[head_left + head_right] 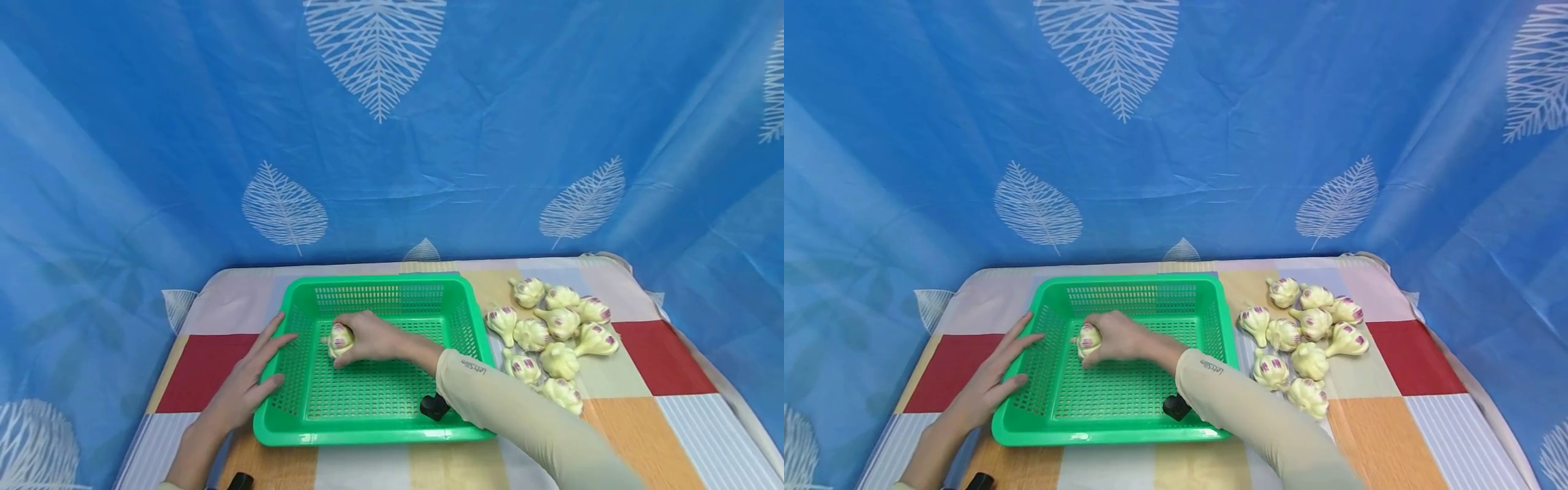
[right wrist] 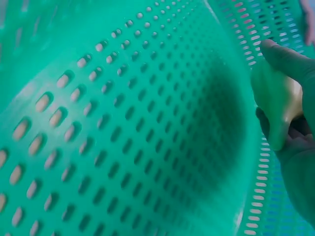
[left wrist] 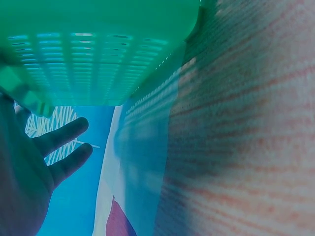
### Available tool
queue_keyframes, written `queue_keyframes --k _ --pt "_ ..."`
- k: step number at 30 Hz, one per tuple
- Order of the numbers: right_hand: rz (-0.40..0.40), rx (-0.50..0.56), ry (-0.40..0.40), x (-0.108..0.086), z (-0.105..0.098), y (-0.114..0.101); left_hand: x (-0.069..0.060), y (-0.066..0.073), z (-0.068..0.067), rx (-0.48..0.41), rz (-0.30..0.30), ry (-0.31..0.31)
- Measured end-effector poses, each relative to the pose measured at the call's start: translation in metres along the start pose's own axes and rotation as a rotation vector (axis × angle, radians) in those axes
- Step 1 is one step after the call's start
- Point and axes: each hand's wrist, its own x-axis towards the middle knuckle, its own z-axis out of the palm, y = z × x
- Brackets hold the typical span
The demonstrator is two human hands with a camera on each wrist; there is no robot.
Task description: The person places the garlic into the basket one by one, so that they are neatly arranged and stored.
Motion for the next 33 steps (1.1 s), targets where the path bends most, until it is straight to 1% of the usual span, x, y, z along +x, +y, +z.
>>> queue_keyframes --k 5,9,14,18,23,26,33 --pt "-0.002 -0.035 0.044 0.012 0.013 0.004 0.000 0.000 0.001 -0.001 -0.017 -0.007" --pt "-0.010 -0.075 0.095 0.022 0.021 0.007 -0.001 -0.001 0.001 -0.002 -0.002 0.002" --pt "0.003 -0.083 0.161 0.030 0.030 0.011 -0.001 0.000 0.002 -0.004 0.012 0.004" --pt "0.004 -0.072 0.173 0.034 0.035 0.013 0.000 0.000 0.002 -0.013 0.020 0.013" --pt "-0.018 -0.067 0.204 0.038 0.039 0.014 0.001 0.000 0.002 -0.015 0.020 0.020" --pt "-0.028 -0.088 0.218 0.039 0.041 0.016 0.001 0.000 0.002 -0.013 0.013 0.013" --pt "-0.042 -0.131 0.206 0.040 0.043 0.017 0.000 -0.001 0.003 -0.020 0.009 0.011"
